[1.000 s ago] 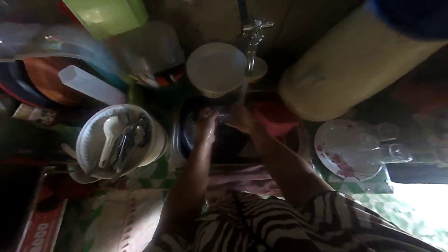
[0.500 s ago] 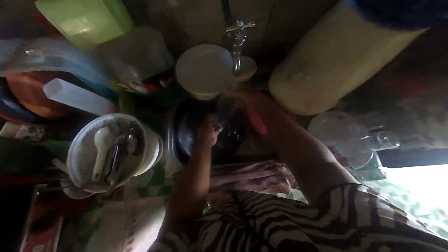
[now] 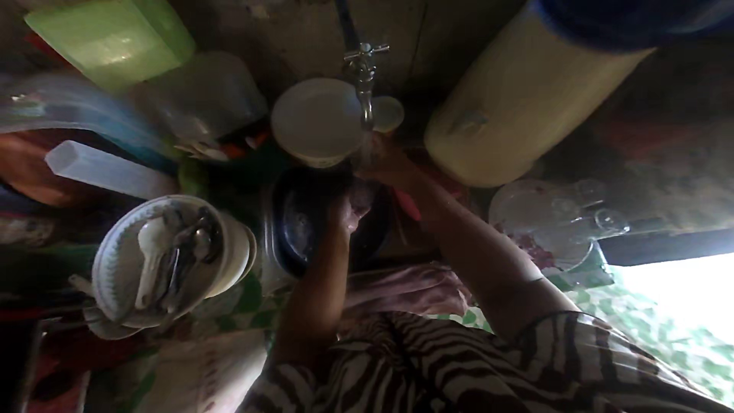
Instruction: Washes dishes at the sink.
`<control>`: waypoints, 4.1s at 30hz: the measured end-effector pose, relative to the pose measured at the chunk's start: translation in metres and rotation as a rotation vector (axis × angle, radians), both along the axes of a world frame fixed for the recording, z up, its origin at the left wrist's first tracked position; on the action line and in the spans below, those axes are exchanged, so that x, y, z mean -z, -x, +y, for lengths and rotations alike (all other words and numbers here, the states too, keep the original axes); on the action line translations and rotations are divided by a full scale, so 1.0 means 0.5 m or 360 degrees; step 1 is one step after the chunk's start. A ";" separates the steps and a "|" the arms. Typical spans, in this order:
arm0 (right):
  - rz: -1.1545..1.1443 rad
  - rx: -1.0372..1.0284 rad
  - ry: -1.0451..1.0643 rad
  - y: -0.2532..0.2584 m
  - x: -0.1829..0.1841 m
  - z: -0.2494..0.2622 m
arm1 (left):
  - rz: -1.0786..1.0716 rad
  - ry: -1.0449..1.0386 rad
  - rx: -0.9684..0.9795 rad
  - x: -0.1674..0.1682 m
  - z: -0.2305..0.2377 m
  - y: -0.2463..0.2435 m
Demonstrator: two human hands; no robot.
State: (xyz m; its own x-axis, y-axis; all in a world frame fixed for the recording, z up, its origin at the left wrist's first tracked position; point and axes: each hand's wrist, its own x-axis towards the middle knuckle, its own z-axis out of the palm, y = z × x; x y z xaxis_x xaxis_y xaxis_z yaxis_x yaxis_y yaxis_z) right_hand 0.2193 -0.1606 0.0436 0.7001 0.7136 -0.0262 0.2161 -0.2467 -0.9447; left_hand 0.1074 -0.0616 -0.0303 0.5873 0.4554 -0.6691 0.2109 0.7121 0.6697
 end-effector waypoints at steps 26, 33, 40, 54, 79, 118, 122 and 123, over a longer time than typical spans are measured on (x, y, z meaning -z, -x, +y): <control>0.1589 0.0471 -0.0681 0.042 0.174 -0.024 | -0.0072 -0.1107 0.0543 -0.166 0.052 0.017; 0.0721 0.0167 0.0037 0.012 0.050 0.038 | -0.0046 -0.0826 0.0381 -0.108 0.097 0.152; 0.0342 0.0086 0.0184 -0.020 -0.017 0.023 | -0.0185 -0.0780 0.0536 -0.062 0.052 0.137; 0.1179 0.0447 -0.0210 0.081 0.077 -0.044 | 0.0217 -0.1867 0.0997 -0.130 0.050 0.151; 0.0213 0.1675 0.0436 0.152 0.124 -0.763 | -0.0203 -0.2246 0.2552 -0.161 -0.468 -0.081; -0.0438 0.0371 0.0610 0.064 0.067 -0.051 | 0.0483 -0.1440 0.1147 -0.026 0.101 0.037; 0.0430 0.0589 -0.0042 0.031 0.073 0.043 | 0.0304 -0.1164 0.0429 -0.062 0.173 0.011; 0.0663 0.0661 -0.0122 0.031 0.086 0.052 | 0.0246 -0.1063 0.0301 -0.067 0.194 0.001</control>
State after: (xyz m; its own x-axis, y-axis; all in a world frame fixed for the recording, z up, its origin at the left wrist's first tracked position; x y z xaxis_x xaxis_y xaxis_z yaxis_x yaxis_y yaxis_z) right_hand 0.2037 -0.1346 0.0005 0.8630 0.3928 -0.3176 -0.2765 -0.1588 -0.9478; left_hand 0.1072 0.0355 0.0034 0.6177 0.6968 -0.3645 0.4182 0.1015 0.9027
